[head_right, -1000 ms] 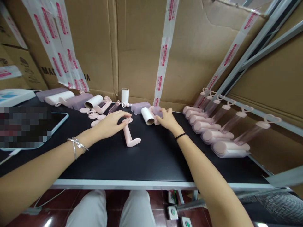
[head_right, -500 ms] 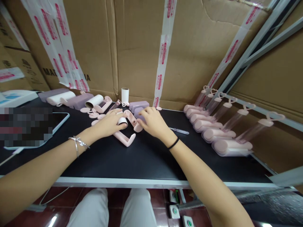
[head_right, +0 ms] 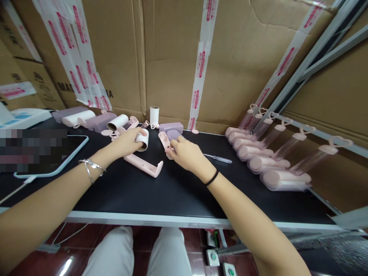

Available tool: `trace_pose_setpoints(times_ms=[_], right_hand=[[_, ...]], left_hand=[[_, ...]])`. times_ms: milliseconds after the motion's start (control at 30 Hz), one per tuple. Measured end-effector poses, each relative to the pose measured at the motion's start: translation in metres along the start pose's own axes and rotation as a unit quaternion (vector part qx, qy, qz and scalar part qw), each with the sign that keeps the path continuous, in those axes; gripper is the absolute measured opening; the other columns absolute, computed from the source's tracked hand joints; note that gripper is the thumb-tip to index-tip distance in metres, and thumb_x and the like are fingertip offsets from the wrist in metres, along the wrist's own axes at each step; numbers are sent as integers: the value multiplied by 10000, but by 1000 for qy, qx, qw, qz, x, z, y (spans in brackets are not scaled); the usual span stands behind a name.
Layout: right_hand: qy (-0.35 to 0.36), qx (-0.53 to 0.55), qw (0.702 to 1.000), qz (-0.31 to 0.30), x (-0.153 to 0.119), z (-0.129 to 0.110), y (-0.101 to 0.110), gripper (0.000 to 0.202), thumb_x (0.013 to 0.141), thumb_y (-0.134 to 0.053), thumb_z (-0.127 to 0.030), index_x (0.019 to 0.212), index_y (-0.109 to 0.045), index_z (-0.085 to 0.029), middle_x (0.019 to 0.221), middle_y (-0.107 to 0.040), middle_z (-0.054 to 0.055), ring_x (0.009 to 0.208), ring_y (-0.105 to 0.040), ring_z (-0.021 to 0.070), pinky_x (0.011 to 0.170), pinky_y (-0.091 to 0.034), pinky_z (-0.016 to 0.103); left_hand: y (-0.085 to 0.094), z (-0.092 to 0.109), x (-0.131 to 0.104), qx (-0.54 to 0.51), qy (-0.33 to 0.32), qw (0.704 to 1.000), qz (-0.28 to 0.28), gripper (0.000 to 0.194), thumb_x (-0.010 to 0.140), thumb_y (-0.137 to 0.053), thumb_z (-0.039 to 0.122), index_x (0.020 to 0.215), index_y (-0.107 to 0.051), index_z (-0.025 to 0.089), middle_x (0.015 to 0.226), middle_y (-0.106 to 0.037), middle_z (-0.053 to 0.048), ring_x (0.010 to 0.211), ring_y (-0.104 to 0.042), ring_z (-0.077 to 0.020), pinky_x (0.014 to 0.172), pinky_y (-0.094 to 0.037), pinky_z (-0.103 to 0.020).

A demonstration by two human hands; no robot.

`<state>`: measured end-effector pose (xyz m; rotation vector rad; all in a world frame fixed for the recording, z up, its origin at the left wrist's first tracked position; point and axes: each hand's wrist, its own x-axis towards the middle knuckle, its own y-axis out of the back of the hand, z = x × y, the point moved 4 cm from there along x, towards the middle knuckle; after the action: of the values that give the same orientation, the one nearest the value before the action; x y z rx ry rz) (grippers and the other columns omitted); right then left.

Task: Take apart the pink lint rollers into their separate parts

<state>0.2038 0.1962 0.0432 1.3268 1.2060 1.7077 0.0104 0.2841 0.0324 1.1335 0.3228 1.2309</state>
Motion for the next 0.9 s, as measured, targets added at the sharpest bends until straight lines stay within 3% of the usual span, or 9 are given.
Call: trace_pose_setpoints(times_ms=[133, 267, 333, 433, 533, 667, 900], right_hand=[[-80, -2, 994, 75, 6, 41, 15, 323, 944, -279, -335, 982, -568, -195, 951, -596, 86, 872, -570, 201, 754, -412, 301], [-161, -26, 981, 106, 13, 95, 7, 349, 930, -237, -209, 1060, -553, -139, 1028, -585, 147, 979, -538, 245, 857, -405, 376], [-176, -36, 980, 82, 21, 116, -7, 325, 930, -290, -198, 1085, -566, -127, 1090, -584, 162, 1045, -523, 260, 892, -407, 416], [-172, -41, 984, 14, 40, 136, -34, 300, 907, -482, -313, 1159, -551, -164, 1188, -564, 101, 1063, -546, 215, 899, -455, 434], [-181, -39, 981, -51, 58, 147, -57, 368, 881, -537, -371, 1195, -531, -178, 1213, -553, 80, 1027, -574, 189, 861, -497, 416], [-195, -29, 972, -132, 70, 152, -76, 364, 883, -536, -363, 1188, -533, -166, 1187, -565, 82, 1009, -581, 189, 844, -504, 409], [-194, -25, 967, -165, 55, 141, -68, 351, 885, -531, -362, 1181, -539, -172, 1190, -565, 82, 1010, -580, 186, 848, -502, 404]], left_hand=[[14, -7, 2, -37, 31, 997, 61, 317, 723, -444, 117, 989, -597, 198, 928, -627, -91, 819, -624, -261, 778, -505, -427], [26, -9, 4, -148, 52, 977, 146, 335, 750, -443, 105, 1039, -552, 235, 1012, -614, -66, 772, -645, -208, 689, -551, -367], [28, -10, 6, -270, 72, 942, 186, 335, 740, -474, 93, 1035, -539, 239, 1059, -596, -54, 742, -658, -185, 663, -566, -353], [25, -10, 8, -421, 96, 877, 213, 329, 739, -492, 65, 1027, -519, 223, 1113, -574, -55, 823, -670, -178, 734, -578, -349], [22, -11, 9, -484, 107, 842, 214, 318, 759, -478, 65, 1046, -478, 202, 1184, -542, -91, 885, -672, -178, 791, -579, -351], [24, -13, 9, -508, 113, 830, 200, 316, 776, -425, 70, 1062, -422, 203, 1164, -563, -98, 852, -687, -160, 788, -589, -349], [33, -14, 9, -539, 82, 800, 249, 312, 772, -409, 69, 1043, -401, 221, 1168, -556, -75, 852, -689, -154, 749, -599, -320]])
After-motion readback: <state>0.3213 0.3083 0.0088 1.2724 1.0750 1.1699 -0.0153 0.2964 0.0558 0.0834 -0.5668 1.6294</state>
